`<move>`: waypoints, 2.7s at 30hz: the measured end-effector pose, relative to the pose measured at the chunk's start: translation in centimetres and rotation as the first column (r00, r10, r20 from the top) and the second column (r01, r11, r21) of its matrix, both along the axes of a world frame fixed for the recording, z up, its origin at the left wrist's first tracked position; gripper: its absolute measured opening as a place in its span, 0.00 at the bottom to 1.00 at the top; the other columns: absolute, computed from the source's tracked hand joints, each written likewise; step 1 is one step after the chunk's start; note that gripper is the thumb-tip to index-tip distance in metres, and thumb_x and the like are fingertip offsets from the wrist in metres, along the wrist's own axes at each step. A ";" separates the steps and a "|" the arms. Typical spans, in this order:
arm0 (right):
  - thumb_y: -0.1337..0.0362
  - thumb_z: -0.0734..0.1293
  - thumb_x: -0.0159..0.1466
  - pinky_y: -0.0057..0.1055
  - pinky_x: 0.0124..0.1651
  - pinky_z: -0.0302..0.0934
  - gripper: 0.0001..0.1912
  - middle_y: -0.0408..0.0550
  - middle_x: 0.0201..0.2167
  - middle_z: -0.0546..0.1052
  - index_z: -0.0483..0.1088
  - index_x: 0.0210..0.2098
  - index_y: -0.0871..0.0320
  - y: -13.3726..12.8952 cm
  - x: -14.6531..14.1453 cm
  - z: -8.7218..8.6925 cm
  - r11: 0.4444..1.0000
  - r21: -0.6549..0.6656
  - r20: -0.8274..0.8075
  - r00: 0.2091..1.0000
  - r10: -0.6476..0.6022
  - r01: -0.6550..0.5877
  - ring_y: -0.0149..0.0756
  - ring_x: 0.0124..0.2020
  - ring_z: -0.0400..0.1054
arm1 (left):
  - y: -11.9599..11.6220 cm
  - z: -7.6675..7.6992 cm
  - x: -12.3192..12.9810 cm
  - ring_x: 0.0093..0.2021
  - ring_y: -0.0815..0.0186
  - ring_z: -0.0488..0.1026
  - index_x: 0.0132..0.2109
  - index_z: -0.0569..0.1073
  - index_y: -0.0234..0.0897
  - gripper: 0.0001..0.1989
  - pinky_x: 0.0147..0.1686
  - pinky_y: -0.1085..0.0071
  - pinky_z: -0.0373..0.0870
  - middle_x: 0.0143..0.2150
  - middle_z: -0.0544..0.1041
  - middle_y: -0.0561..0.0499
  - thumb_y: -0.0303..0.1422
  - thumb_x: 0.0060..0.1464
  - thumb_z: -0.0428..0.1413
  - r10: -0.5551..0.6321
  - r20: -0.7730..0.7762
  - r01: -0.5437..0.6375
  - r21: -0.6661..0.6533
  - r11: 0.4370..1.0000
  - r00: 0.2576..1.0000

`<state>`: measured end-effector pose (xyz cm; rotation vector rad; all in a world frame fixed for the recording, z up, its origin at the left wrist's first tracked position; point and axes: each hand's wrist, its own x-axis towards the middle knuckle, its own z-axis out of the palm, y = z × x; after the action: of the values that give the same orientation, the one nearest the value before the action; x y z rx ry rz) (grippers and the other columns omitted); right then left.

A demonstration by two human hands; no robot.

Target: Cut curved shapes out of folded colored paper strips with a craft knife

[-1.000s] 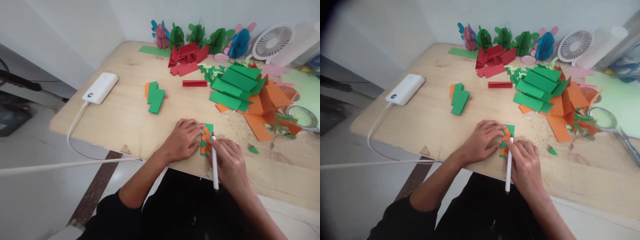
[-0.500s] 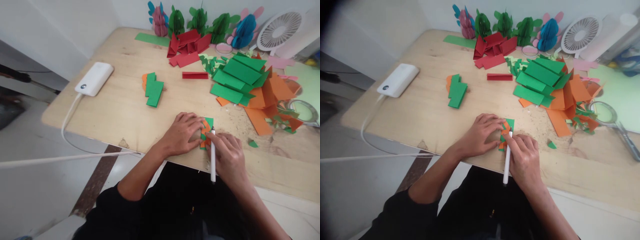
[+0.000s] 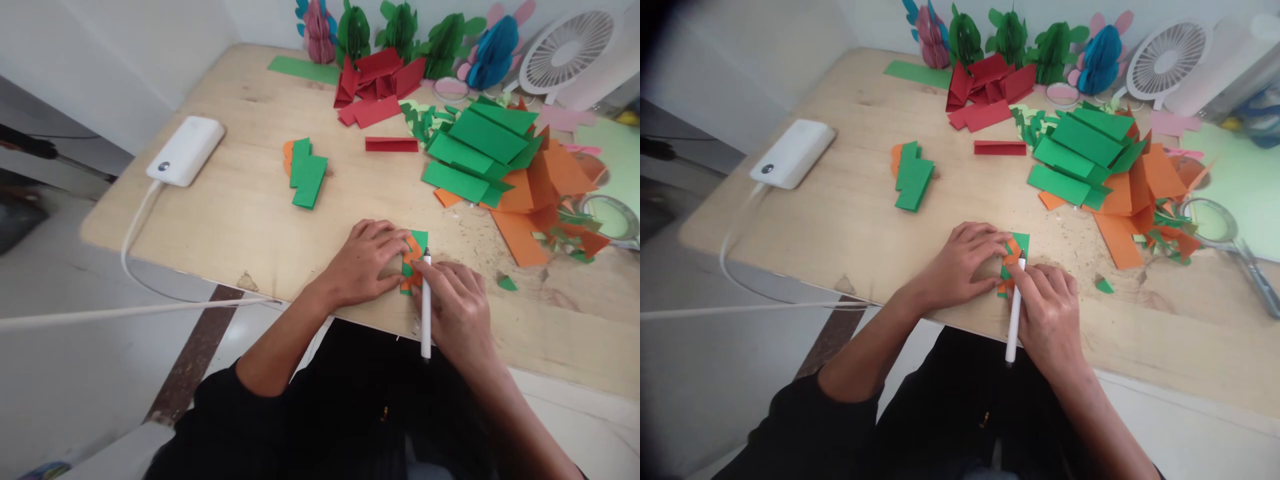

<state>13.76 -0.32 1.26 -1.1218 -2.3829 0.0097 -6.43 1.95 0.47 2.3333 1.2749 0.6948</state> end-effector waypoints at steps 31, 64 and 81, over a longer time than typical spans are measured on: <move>0.70 0.61 0.68 0.38 0.46 0.55 0.16 0.49 0.37 0.78 0.69 0.54 0.56 -0.2 -0.1 -0.1 1.000 0.010 0.060 0.998 -0.020 0.019 0.42 0.43 0.68 | -0.2 0.4 0.1 0.63 0.54 0.61 0.49 0.71 0.38 0.14 0.65 0.52 0.53 0.63 0.70 0.46 0.38 0.57 0.57 -0.004 -0.004 0.004 0.004 1.000 1.000; 0.69 0.62 0.68 0.37 0.46 0.57 0.15 0.50 0.38 0.79 0.69 0.53 0.58 -0.2 0.0 -0.5 1.000 0.009 0.025 1.000 -0.004 0.003 0.42 0.44 0.69 | -0.7 0.1 0.1 0.64 0.53 0.61 0.53 0.71 0.36 0.16 0.67 0.50 0.52 0.61 0.72 0.46 0.38 0.60 0.53 0.007 -0.032 -0.004 0.083 0.997 0.999; 0.69 0.62 0.68 0.38 0.47 0.56 0.14 0.50 0.38 0.79 0.70 0.52 0.59 -0.3 -0.1 -0.4 1.000 0.007 0.017 1.000 -0.006 0.006 0.42 0.45 0.69 | -0.7 -0.1 0.2 0.63 0.53 0.62 0.53 0.71 0.35 0.17 0.67 0.50 0.51 0.61 0.72 0.45 0.38 0.60 0.53 0.015 -0.061 -0.008 0.116 0.993 0.998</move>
<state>13.68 -0.62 0.88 -1.1303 -2.3931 -0.0098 -6.26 1.20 0.34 2.4599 1.3073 0.7239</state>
